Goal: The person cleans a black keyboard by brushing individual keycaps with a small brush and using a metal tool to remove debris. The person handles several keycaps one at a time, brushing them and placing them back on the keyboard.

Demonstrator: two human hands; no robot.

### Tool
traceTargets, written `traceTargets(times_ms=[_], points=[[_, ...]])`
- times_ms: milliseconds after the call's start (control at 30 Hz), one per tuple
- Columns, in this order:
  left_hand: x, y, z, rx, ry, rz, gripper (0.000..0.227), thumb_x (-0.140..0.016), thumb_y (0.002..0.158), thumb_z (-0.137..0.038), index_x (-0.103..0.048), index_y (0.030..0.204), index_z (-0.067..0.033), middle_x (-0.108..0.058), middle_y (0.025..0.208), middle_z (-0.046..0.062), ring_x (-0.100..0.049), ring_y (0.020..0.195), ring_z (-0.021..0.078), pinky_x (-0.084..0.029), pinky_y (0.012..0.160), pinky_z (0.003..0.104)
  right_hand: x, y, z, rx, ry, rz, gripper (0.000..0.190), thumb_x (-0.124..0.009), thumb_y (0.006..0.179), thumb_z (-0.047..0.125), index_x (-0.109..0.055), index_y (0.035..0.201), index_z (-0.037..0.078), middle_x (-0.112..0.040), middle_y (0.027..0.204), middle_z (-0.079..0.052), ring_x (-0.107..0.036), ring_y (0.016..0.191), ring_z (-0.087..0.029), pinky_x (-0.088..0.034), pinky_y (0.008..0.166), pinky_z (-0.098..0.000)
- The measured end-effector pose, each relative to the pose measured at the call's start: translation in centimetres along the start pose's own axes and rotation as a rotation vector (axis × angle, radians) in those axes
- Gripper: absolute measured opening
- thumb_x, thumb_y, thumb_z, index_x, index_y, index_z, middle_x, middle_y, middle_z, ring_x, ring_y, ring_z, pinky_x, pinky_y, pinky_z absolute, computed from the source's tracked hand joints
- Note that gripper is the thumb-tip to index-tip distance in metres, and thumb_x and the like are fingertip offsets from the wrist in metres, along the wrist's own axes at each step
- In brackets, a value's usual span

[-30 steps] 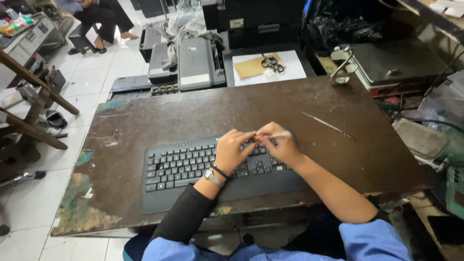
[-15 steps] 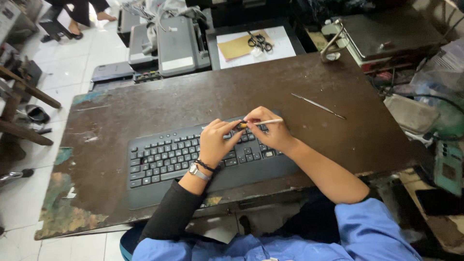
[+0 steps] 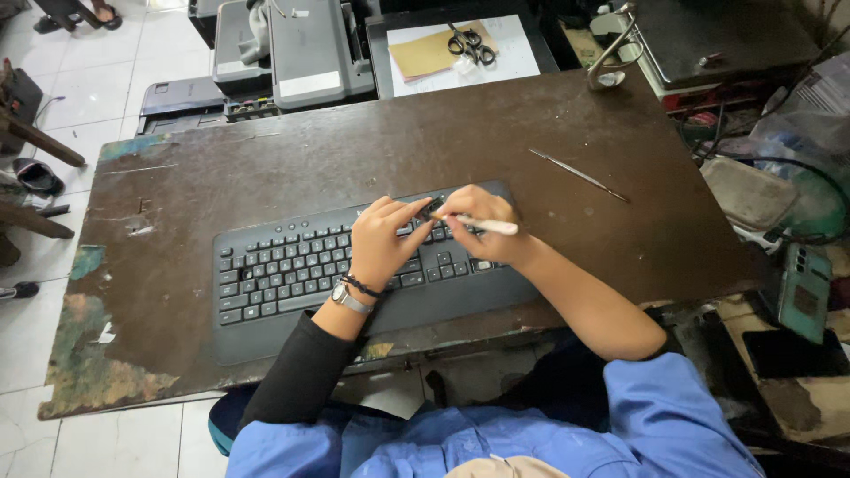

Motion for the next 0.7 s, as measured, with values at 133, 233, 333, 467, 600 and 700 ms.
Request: traceTargets(times_ms=[133, 233, 333, 467, 600, 700], points=[[0.4, -0.4, -0.4, -0.005, 0.021, -0.009, 0.027, -0.082, 0.083, -0.018, -0.077, 0.109, -0.0127, -0.075, 0.084, 0.006, -0.065, 0.068, 0.0232, -0.056, 0.069, 0.034, -0.3, -0.2, 1.0, 0.053, 0.002, 0.047, 0.009, -0.064, 0.094, 0.009, -0.07, 0.1, 0.007, -0.07, 0.09, -0.011, -0.069, 0.077, -0.032, -0.056, 0.071, -0.0371], [0.4, 0.0, -0.2, 0.001, 0.034, 0.041, 0.03, -0.081, 0.082, -0.019, -0.076, 0.111, -0.0119, -0.075, 0.084, 0.009, -0.066, 0.071, 0.0278, -0.056, 0.071, 0.038, 0.0, 0.2, 0.7, 0.029, 0.009, 0.041, 0.01, -0.064, 0.094, 0.011, -0.069, 0.101, 0.006, -0.07, 0.091, -0.01, -0.069, 0.078, -0.03, -0.056, 0.07, -0.0382], [0.6, 1.1, 0.0, 0.003, 0.018, 0.028, 0.031, -0.08, 0.084, -0.019, -0.075, 0.114, -0.0128, -0.075, 0.087, 0.009, -0.066, 0.072, 0.0277, -0.055, 0.073, 0.039, 0.3, 1.0, 0.2, 0.041, -0.032, 0.009, 0.011, -0.065, 0.093, 0.014, -0.071, 0.1, 0.008, -0.071, 0.091, -0.008, -0.069, 0.079, -0.028, -0.056, 0.071, -0.0372], [0.0, -0.1, 0.0, -0.031, 0.028, 0.045, 0.03, -0.08, 0.082, -0.017, -0.075, 0.112, -0.0111, -0.075, 0.085, 0.008, -0.067, 0.073, 0.0274, -0.056, 0.071, 0.037, -0.2, 0.2, 0.9, 0.038, -0.034, 0.074, 0.012, -0.064, 0.093, 0.012, -0.071, 0.101, 0.008, -0.07, 0.089, -0.009, -0.069, 0.076, -0.03, -0.056, 0.069, -0.0376], [-0.1, -0.3, 0.2, -0.04, 0.055, -0.007, 0.029, -0.08, 0.082, -0.019, -0.076, 0.111, -0.0138, -0.075, 0.084, 0.004, -0.066, 0.072, 0.0236, -0.056, 0.07, 0.034, -0.3, 0.2, 0.8, 0.036, -0.03, 0.082, 0.012, -0.064, 0.093, 0.01, -0.071, 0.102, 0.006, -0.069, 0.088, -0.01, -0.069, 0.075, -0.031, -0.057, 0.069, -0.038], [-0.2, -0.3, 0.1, -0.048, 0.055, -0.034, 0.03, -0.081, 0.081, -0.017, -0.076, 0.11, -0.0139, -0.074, 0.084, 0.004, -0.065, 0.07, 0.0225, -0.056, 0.068, 0.034, 0.1, 0.9, 0.9, -0.005, -0.014, 0.047, 0.011, -0.065, 0.092, 0.009, -0.071, 0.101, 0.006, -0.069, 0.088, -0.011, -0.069, 0.077, -0.032, -0.056, 0.068, -0.0405]])
Point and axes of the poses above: each hand's wrist, its own y-axis towards the middle knuckle, its own x-axis out of the back of the hand, z = x × y, the point moved 6 cm from there along y, towards the middle knuckle
